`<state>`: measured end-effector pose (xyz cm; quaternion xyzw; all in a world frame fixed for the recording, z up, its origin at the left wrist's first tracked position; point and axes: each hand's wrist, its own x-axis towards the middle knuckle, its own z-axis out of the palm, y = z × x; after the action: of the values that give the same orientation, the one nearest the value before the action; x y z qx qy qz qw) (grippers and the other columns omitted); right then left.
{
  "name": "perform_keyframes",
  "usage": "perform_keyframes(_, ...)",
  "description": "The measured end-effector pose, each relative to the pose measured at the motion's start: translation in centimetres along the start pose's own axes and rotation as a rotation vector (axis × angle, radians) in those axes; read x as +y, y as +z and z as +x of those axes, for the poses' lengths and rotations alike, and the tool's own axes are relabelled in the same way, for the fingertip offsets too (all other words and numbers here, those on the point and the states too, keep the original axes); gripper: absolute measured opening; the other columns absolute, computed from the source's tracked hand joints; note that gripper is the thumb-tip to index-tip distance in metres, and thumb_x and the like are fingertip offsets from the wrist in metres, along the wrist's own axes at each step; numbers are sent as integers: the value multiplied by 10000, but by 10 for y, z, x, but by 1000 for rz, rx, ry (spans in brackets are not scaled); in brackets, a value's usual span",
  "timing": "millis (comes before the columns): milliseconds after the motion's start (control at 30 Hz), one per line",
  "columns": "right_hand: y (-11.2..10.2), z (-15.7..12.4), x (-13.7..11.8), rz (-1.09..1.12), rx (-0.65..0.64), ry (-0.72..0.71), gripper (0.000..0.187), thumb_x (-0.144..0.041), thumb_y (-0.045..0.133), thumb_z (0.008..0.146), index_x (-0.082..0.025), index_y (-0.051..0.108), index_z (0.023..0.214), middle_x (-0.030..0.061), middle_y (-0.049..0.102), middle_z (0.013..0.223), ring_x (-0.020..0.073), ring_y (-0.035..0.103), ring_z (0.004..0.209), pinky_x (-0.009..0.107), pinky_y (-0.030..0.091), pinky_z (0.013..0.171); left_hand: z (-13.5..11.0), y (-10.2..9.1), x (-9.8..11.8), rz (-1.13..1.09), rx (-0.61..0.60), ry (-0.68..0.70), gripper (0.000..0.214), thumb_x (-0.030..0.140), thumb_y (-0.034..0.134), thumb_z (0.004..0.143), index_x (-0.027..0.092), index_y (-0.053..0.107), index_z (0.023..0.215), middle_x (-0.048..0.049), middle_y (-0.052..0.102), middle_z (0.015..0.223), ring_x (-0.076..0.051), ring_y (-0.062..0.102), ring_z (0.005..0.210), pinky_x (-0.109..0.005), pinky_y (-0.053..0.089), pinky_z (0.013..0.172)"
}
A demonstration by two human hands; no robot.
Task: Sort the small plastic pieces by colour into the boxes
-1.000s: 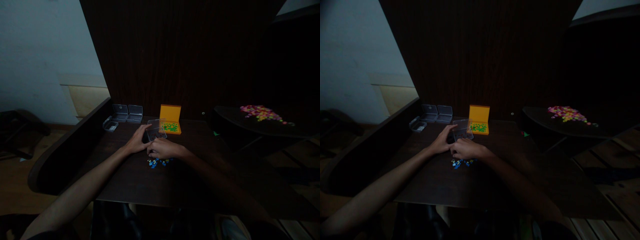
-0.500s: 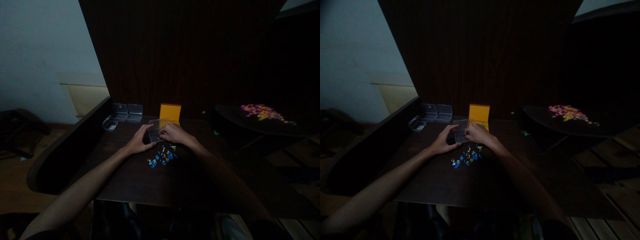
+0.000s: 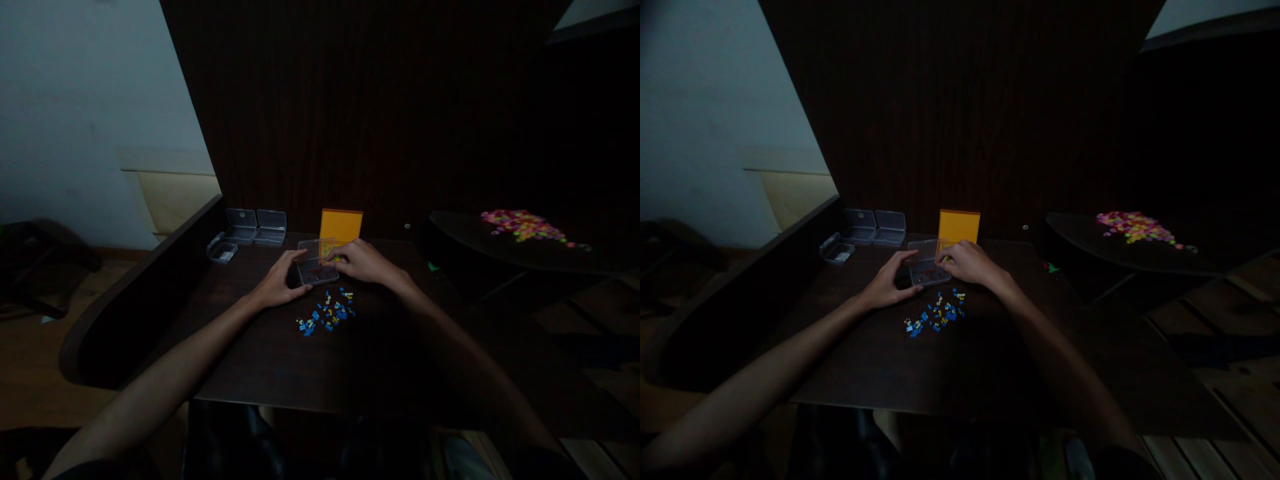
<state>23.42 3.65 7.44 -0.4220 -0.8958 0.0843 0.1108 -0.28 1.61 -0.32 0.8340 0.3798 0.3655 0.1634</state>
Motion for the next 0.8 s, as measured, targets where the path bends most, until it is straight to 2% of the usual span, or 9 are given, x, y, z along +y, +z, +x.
perform_keyframes(100, 6, -10, 4, 61, 17, -19, 287, -211, 546, 900, -194, 711, 1134, 64, 743, 953, 161, 655, 792, 253, 457, 728, 0, 1, 0, -6, 8, 20, 741, 397, 709, 763, 214, 357, 1389, -116, 503, 1313, -269, 547, 1166, -436, 477, 1004)
perform_keyframes(200, 19, -19, 5, 65, -25, -46, 331, -200, 508, 915, -227, 675, 1200, 58, 711, 1136, 192, 665, 958, 301, 489, 839, 0, 2, 1, -13, 5, 43, 738, 387, 707, 767, 216, 352, 1390, -116, 499, 1318, -267, 538, 1178, -434, 469, 1014)
perform_keyframes(300, 29, -24, 3, 14, -37, -7, 374, -182, 457, 932, -246, 640, 1251, 47, 658, 1252, 217, 632, 1088, 350, 487, 925, 0, 3, 1, -20, -10, 70, 726, 377, 704, 770, 207, 356, 1384, -123, 490, 1326, -268, 528, 1193, -430, 466, 1019)
perform_keyframes(500, 35, -24, -1, -72, -99, 39, 414, -195, 420, 941, -274, 592, 1309, 55, 639, 1282, 235, 644, 1077, 390, 496, 941, 0, 1, 0, -6, -13, 67, 728, 362, 710, 761, 212, 358, 1381, -122, 496, 1317, -276, 528, 1195, -446, 462, 1022)
perform_keyframes(600, 33, -24, 0, -62, -64, 44, 411, -194, 418, 935, -270, 600, 1296, 61, 648, 1264, 234, 641, 1070, 387, 491, 933, 0, 0, -1, -4, -7, 52, 728, 381, 708, 763, 211, 363, 1381, -123, 496, 1318, -276, 534, 1184, -445, 468, 1014)
perform_keyframes(700, 27, -28, 4, 56, 28, 12, 382, -189, 421, 932, -240, 627, 1251, 66, 702, 1126, 191, 656, 947, 324, 495, 860, 0, 0, -2, -6, 5, 23, 738, 384, 708, 759, 215, 359, 1386, -123, 497, 1316, -272, 555, 1152, -449, 483, 994)
perform_keyframes(767, 22, -36, 8, 161, 46, 3, 332, -223, 462, 919, -185, 657, 1186, 47, 709, 846, 151, 626, 722, 259, 480, 707, 0, -1, -3, -1, 12, 4, 738, 378, 708, 757, 216, 359, 1388, -123, 500, 1312, -270, 568, 1130, -453, 488, 982)
perform_keyframes(800, 20, -40, 10, 212, 28, -1, 305, -252, 499, 902, -159, 676, 1133, 18, 657, 707, 129, 569, 609, 232, 445, 624, 0, -1, -4, 3, 16, -4, 737, 377, 706, 758, 215, 360, 1388, -123, 501, 1311, -268, 572, 1123, -453, 488, 979)
